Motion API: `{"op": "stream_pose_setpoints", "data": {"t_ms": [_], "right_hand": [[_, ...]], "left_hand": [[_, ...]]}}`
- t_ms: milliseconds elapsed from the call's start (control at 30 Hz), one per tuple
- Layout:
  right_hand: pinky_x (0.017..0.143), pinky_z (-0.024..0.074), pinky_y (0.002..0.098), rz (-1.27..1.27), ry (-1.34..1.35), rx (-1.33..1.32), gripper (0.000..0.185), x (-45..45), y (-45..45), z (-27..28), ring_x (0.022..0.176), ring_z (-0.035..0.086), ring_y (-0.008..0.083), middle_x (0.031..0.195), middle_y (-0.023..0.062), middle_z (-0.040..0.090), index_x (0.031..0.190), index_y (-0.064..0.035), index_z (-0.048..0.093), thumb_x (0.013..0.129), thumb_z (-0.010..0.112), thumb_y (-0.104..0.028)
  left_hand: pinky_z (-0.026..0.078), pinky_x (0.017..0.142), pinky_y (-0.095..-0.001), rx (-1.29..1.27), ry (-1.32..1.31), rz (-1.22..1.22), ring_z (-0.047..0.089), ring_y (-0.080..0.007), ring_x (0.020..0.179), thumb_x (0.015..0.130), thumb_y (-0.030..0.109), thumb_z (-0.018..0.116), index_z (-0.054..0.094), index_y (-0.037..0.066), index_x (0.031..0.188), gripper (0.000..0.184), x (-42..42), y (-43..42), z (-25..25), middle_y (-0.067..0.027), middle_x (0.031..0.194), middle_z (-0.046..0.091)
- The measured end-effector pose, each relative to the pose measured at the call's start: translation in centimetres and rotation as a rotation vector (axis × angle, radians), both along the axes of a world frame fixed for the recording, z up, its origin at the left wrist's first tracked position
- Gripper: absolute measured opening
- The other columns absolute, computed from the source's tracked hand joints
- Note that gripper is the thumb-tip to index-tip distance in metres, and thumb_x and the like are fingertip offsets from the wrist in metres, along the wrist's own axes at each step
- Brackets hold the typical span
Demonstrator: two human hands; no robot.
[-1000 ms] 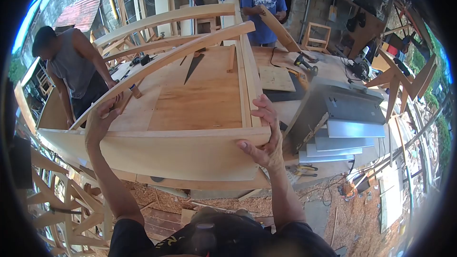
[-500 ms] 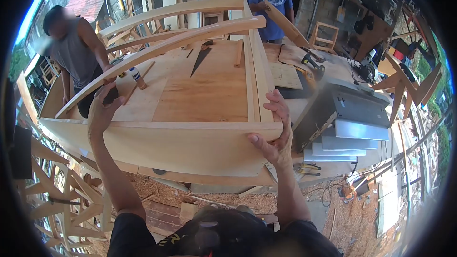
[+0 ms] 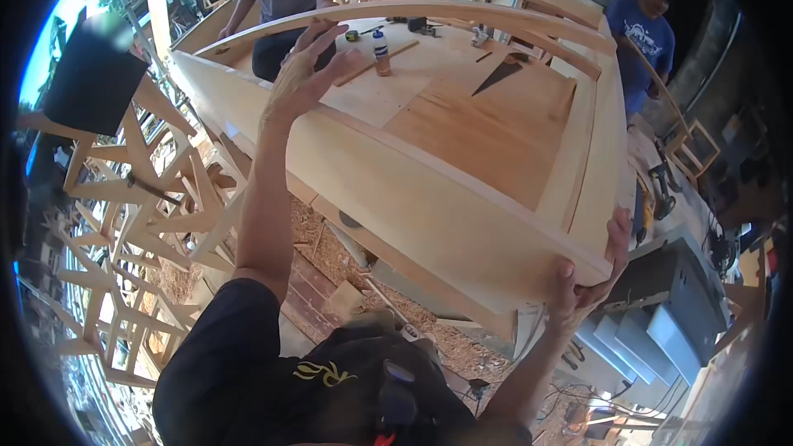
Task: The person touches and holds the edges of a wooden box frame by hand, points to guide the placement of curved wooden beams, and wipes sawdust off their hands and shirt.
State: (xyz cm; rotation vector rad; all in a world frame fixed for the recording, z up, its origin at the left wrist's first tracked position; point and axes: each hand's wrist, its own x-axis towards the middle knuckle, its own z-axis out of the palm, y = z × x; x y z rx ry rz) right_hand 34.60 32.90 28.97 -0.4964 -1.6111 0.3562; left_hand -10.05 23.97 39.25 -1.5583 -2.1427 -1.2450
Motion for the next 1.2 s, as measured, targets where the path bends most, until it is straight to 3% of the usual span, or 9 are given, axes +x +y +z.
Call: {"op": "stream_pose_setpoints", "data": {"t_ms": [33, 100, 200, 300, 733, 833, 933, 1033, 1200], "right_hand": [[0.119, 0.0244, 0.0560, 0.009, 0.003, 0.010, 0.079, -0.1, 0.0, -0.1, 0.145, 0.035, 0.0396, 0.152, 0.0209, 0.042, 0.142, -0.0019, 0.046, 0.085, 0.073, -0.050], [0.119, 0.0249, 0.0558, 0.000, 0.005, 0.026, 0.079, 0.1, 0.2, -0.2, 0.144, 0.036, 0.0389, 0.152, 0.0207, 0.041, 0.142, -0.0021, 0.046, 0.085, 0.074, -0.049], [0.120, 0.0239, 0.0553, 0.030, 0.035, 0.028, 0.082, -0.5, -0.3, 0.4, 0.144, 0.036, 0.0373, 0.150, 0.0213, 0.043, 0.141, -0.0009, 0.046, 0.086, 0.068, -0.058], [0.121, 0.0221, 0.0565, 0.025, 0.040, 0.023, 0.091, -0.6, -0.2, 0.0, 0.144, 0.035, 0.0377, 0.148, 0.0217, 0.045, 0.141, 0.0004, 0.046, 0.087, 0.057, -0.072], [0.119, 0.0274, 0.0562, 0.013, 0.056, -0.013, 0.092, -0.6, -0.5, 0.3, 0.144, 0.036, 0.0382, 0.149, 0.0215, 0.044, 0.142, 0.0021, 0.046, 0.096, 0.031, -0.076], [0.120, 0.0281, 0.0557, -0.029, 0.023, -0.079, 0.091, -0.6, -1.4, 0.8, 0.145, 0.036, 0.0363, 0.153, 0.0204, 0.041, 0.146, 0.0025, 0.042, 0.098, 0.027, -0.074], [0.117, 0.0306, 0.0548, -0.079, 0.032, -0.163, 0.090, -0.1, -3.0, 0.0, 0.145, 0.036, 0.0361, 0.154, 0.0202, 0.039, 0.148, 0.0019, 0.039, 0.098, 0.029, -0.073], [0.115, 0.0331, 0.0538, -0.119, 0.076, -0.220, 0.089, 0.2, -4.1, -1.1, 0.144, 0.037, 0.0358, 0.155, 0.0200, 0.037, 0.150, 0.0014, 0.036, 0.098, 0.031, -0.071], [0.112, 0.0373, 0.0523, -0.164, 0.106, -0.268, 0.089, 0.4, -4.0, -1.9, 0.143, 0.038, 0.0354, 0.158, 0.0198, 0.034, 0.154, 0.0004, 0.030, 0.099, 0.035, -0.069]], "left_hand": [[0.026, 0.117, -0.0500, 0.007, 0.002, 0.028, 0.038, -0.0356, 0.144, 0.080, 0.077, 0.060, 0.066, 0.013, 0.132, 0.083, -0.1, 0.2, -0.2, -0.0206, 0.146, 0.052], [0.047, 0.099, -0.0380, 0.114, 0.063, 0.019, 0.063, -0.0262, 0.117, 0.084, 0.071, 0.064, 0.074, 0.008, 0.118, 0.072, -0.2, 0.3, -0.7, -0.0188, 0.119, 0.070], [0.051, 0.069, -0.0278, -0.032, -0.171, -0.020, 0.068, -0.0124, 0.075, 0.088, 0.061, 0.067, 0.078, 0.006, 0.106, 0.059, 1.1, -0.8, 0.7, -0.0117, 0.085, 0.076], [0.045, 0.056, -0.0261, 0.145, -0.210, -0.077, 0.055, -0.0064, 0.054, 0.090, 0.054, 0.069, 0.079, 0.006, 0.097, 0.049, 1.1, -0.8, 0.1, -0.0054, 0.061, 0.069], [0.043, 0.056, -0.0284, 0.175, -0.192, -0.058, 0.052, -0.0103, 0.057, 0.088, 0.044, 0.077, 0.080, 0.006, 0.090, 0.038, 0.8, -1.0, -0.1, -0.0057, 0.064, 0.067], [0.046, 0.062, -0.0284, 0.193, -0.181, -0.075, 0.059, -0.0132, 0.066, 0.085, 0.043, 0.078, 0.079, 0.007, 0.099, 0.038, 0.3, -0.9, -0.7, -0.0069, 0.075, 0.070], [0.047, 0.085, -0.0347, 0.472, 0.244, -0.067, 0.063, -0.0231, 0.098, 0.084, 0.041, 0.079, 0.072, 0.011, 0.121, 0.049, 1.0, -1.2, -1.6, -0.0126, 0.112, 0.067], [0.033, 0.108, -0.0449, 0.428, 0.282, 0.145, 0.046, -0.0352, 0.129, 0.087, 0.041, 0.074, 0.056, 0.012, 0.142, 0.065, 2.4, -3.7, -2.7, -0.0188, 0.146, 0.044], [0.021, 0.114, -0.0499, 0.600, 0.078, 0.251, 0.035, -0.0399, 0.137, 0.094, 0.047, 0.061, 0.032, 0.004, 0.155, 0.081, 0.1, -3.7, -6.7, -0.0257, 0.154, 0.031]]}}
